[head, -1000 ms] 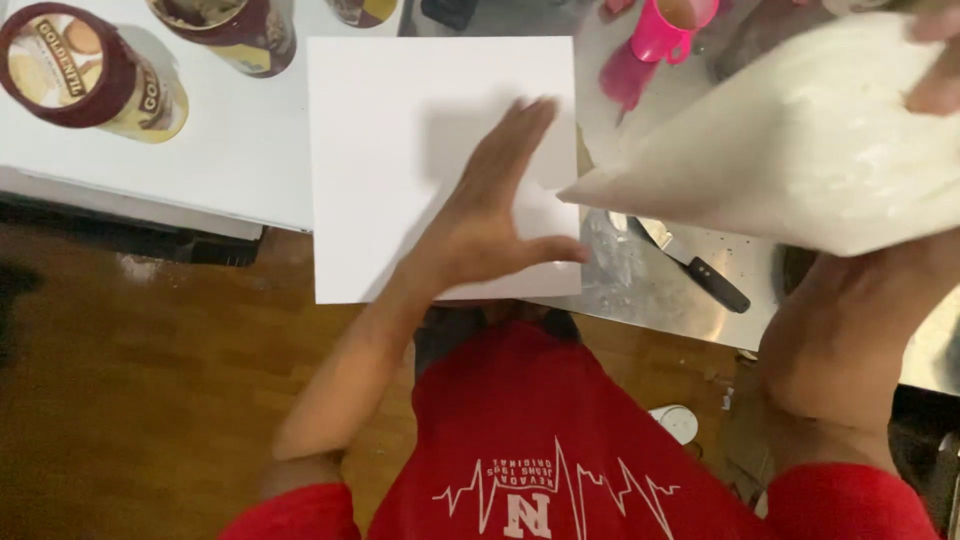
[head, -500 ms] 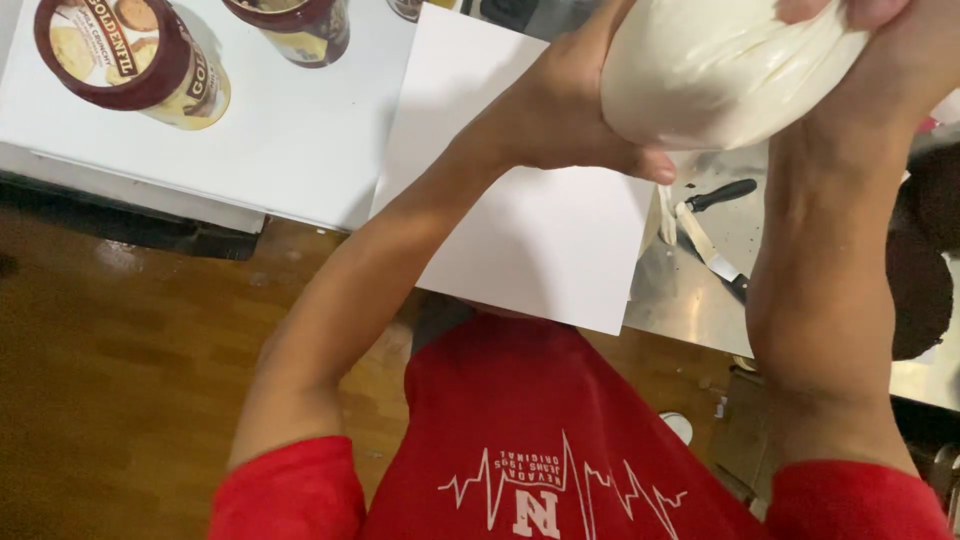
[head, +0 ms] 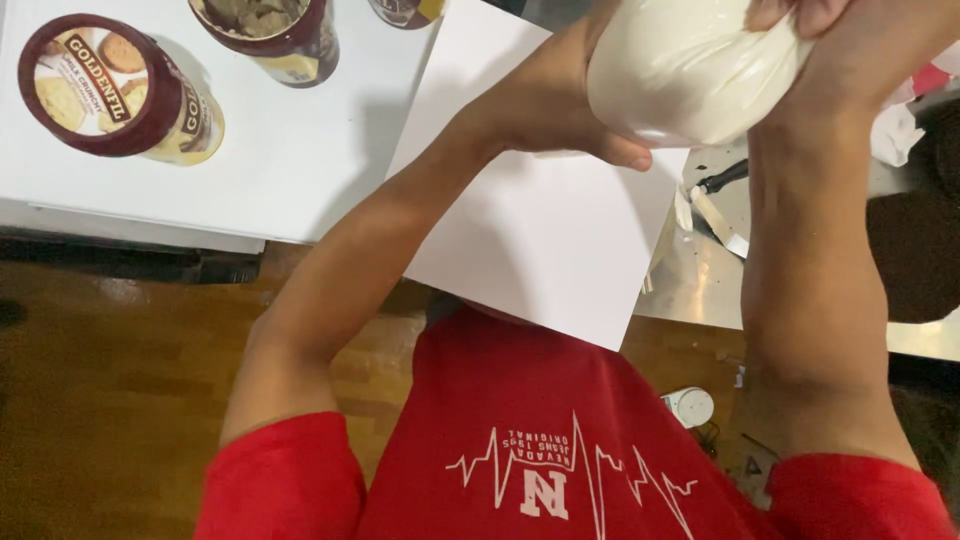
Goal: Assembling a layered chocolate cake by applying frosting from a piping bag.
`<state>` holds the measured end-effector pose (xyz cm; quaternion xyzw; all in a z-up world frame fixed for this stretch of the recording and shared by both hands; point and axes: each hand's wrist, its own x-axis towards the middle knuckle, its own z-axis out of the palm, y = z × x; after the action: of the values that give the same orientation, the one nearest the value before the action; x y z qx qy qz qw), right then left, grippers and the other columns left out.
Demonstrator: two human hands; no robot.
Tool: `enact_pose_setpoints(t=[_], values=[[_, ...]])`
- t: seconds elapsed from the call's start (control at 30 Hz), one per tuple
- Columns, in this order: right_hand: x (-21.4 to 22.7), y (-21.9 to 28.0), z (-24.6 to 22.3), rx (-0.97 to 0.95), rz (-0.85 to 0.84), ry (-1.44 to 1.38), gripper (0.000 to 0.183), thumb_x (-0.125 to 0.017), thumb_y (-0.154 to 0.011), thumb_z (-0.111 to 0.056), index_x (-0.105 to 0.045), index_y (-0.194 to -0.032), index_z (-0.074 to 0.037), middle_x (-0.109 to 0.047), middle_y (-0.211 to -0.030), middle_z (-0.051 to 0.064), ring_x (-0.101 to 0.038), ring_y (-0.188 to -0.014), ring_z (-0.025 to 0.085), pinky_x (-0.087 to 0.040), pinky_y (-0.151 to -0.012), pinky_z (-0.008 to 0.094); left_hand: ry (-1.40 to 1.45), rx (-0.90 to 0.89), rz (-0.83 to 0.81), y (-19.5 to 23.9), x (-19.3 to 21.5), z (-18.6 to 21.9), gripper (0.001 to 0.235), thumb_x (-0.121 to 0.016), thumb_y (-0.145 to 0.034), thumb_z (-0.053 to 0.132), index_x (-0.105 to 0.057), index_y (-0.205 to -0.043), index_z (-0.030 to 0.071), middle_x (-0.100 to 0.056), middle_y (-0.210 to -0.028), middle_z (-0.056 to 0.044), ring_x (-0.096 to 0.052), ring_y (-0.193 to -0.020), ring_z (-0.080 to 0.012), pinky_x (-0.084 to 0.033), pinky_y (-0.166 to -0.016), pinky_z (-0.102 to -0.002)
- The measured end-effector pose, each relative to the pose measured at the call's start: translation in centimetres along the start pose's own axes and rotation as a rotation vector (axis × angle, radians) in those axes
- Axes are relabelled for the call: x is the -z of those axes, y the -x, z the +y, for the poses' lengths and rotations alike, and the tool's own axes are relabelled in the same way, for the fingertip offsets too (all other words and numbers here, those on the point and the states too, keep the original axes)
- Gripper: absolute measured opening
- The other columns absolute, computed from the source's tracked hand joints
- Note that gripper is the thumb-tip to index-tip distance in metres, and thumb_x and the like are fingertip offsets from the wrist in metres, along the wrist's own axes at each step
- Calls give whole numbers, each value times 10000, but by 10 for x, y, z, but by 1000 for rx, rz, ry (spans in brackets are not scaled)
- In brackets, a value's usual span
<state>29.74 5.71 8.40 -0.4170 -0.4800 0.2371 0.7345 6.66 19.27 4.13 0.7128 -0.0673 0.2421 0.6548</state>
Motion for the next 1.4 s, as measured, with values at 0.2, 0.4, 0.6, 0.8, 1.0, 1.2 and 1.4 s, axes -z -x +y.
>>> enact_pose_setpoints(t=[0.2, 0.4, 0.6, 0.8, 1.0, 1.2, 1.4], values=[[-24, -5, 5, -37, -8, -93, 550, -367, -1231, -253, -343, -727, -33, -344, -605, 117, -323, -535, 223, -257, -523, 342, 30, 25, 31, 3, 8, -10, 1083, -1080, -728, 53, -386, -1557, 87, -632, -1460, -99, -641, -1386, -257, -583, -1128, -406], [-33, -5, 9, 22, -29, -120, 592, -408, -1262, -283, -313, -727, -48, -340, -615, 126, -306, -508, 232, -243, -522, 357, -123, -10, 127, 17, 11, -15, 1240, -1123, -700, 115, -289, -1618, 114, -630, -1478, -70, -637, -1380, -237, -566, -1120, -381], [-36, 1, 15, 51, -59, -84, 617, -382, -1267, -315, -310, -720, -40, -339, -600, 151, -322, -508, 262, -291, -530, 411, -188, 52, 183, 33, 4, 5, 1263, -1129, -689, 164, -298, -1638, 126, -638, -1506, -64, -638, -1399, -229, -534, -1162, -381], [-33, 16, -20, -133, -41, -75, 553, -289, -1205, -313, -343, -707, -78, -387, -604, 147, -351, -507, 236, -367, -547, 386, -90, 143, 237, 34, -26, 10, 1293, -1116, -667, 159, -279, -1653, 120, -600, -1547, -62, -579, -1454, -236, -476, -1215, -396], [-30, 28, -28, -62, 76, -28, 576, -337, -1246, -262, -341, -721, -25, -381, -613, 166, -313, -518, 252, -294, -531, 384, -37, 123, 176, 7, -37, -3, 1256, -1125, -667, 177, -309, -1620, 115, -587, -1537, -68, -583, -1434, -225, -490, -1187, -399], [-44, 24, -23, 197, 122, 138, 553, -425, -1267, -218, -345, -788, 45, -397, -626, 184, -321, -476, 259, -258, -481, 374, 98, 189, 148, -9, -29, 5, 1161, -1069, -651, 158, -370, -1576, 107, -620, -1472, -65, -639, -1352, -209, -580, -1099, -391], [-74, 1, -7, 393, 84, 87, 428, -393, -1185, -293, -385, -888, 15, -385, -567, 134, -341, -383, 214, -292, -373, 348, -59, 134, 179, -5, 4, 9, 1093, -1061, -698, 158, -400, -1567, 103, -650, -1447, -62, -658, -1324, -199, -580, -1112, -370]])
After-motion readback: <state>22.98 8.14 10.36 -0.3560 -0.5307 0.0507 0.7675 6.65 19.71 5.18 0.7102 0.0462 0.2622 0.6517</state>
